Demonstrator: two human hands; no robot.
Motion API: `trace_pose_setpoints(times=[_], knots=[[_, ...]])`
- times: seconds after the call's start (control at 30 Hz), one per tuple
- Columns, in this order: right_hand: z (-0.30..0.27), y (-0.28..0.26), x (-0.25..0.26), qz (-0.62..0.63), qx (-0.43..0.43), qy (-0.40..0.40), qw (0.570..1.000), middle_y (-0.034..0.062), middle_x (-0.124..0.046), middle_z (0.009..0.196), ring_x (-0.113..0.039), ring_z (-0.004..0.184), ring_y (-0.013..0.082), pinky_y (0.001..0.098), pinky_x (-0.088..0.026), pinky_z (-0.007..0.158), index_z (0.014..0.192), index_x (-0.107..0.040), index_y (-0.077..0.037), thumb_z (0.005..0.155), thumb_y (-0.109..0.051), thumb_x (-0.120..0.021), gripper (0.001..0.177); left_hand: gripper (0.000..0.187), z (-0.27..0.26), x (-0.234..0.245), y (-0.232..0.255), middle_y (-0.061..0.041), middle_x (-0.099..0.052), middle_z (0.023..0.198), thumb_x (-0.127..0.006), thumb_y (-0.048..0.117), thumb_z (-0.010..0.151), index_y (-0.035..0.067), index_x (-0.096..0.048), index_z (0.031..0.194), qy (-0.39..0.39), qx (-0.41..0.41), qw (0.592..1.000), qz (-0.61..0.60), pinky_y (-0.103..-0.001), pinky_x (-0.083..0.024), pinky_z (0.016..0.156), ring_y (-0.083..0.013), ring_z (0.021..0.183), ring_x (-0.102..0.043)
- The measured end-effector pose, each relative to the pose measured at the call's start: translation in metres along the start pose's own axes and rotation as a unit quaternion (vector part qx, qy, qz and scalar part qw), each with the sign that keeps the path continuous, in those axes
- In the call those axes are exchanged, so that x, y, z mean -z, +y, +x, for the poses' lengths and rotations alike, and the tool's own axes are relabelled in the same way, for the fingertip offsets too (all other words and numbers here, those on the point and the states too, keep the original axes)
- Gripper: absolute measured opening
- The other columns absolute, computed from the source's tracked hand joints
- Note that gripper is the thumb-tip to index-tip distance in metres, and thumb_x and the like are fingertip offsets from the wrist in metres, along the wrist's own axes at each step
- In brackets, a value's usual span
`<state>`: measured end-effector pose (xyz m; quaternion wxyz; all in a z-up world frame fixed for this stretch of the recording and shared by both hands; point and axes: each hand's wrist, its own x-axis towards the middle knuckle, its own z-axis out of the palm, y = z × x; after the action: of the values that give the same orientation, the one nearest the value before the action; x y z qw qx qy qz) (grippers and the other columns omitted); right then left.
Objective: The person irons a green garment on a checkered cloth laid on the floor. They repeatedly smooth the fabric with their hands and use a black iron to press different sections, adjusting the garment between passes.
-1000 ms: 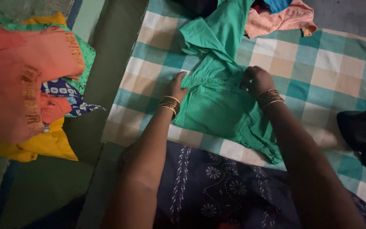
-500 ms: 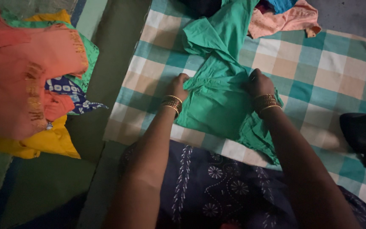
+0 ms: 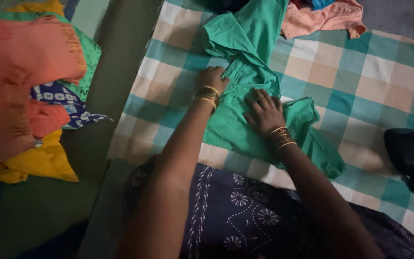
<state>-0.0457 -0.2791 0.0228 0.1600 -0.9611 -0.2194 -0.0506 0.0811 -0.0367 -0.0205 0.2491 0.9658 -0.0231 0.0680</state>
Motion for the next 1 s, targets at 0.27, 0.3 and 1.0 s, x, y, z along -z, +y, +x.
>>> trace_pose_setpoints(times=[0.27,0.3,1.0], knots=[[0.005,-0.019,0.025,-0.004,-0.074,-0.021,0.997,0.0078,-0.034,0.165,-0.024,0.154,0.0349,0.0713,-0.015,0.116,0.148,-0.053,-0.033,0.087,-0.056,-0.068,0.067,0.019,0.022,-0.002,-0.032,-0.016,-0.073,0.097,-0.079,0.028,0.081,0.012,-0.073,0.090,-0.002,0.098,0.994,0.038,-0.052,-0.054,0.080,-0.0388,0.094,-0.069],[0.004,-0.020,0.025,-0.006,-0.074,-0.023,0.997,0.0076,-0.034,0.165,-0.024,0.154,0.0346,0.0708,-0.015,0.117,0.149,-0.052,-0.033,0.087,-0.056,-0.068,0.067,0.023,0.019,0.001,-0.040,-0.016,-0.073,0.096,-0.080,0.030,0.078,0.011,-0.072,0.091,0.002,0.065,0.998,0.023,-0.052,-0.054,0.079,-0.0392,0.093,-0.069],[0.008,-0.018,0.027,0.004,-0.080,-0.044,0.996,0.0075,-0.028,0.168,-0.020,0.155,0.0323,0.0695,-0.015,0.117,0.152,-0.047,-0.034,0.090,-0.061,-0.061,0.069,0.057,0.006,0.028,-0.039,-0.016,-0.071,0.113,-0.088,0.049,0.075,0.014,-0.065,0.113,-0.110,0.118,0.985,-0.065,-0.051,-0.053,0.086,-0.0396,0.102,-0.067]])
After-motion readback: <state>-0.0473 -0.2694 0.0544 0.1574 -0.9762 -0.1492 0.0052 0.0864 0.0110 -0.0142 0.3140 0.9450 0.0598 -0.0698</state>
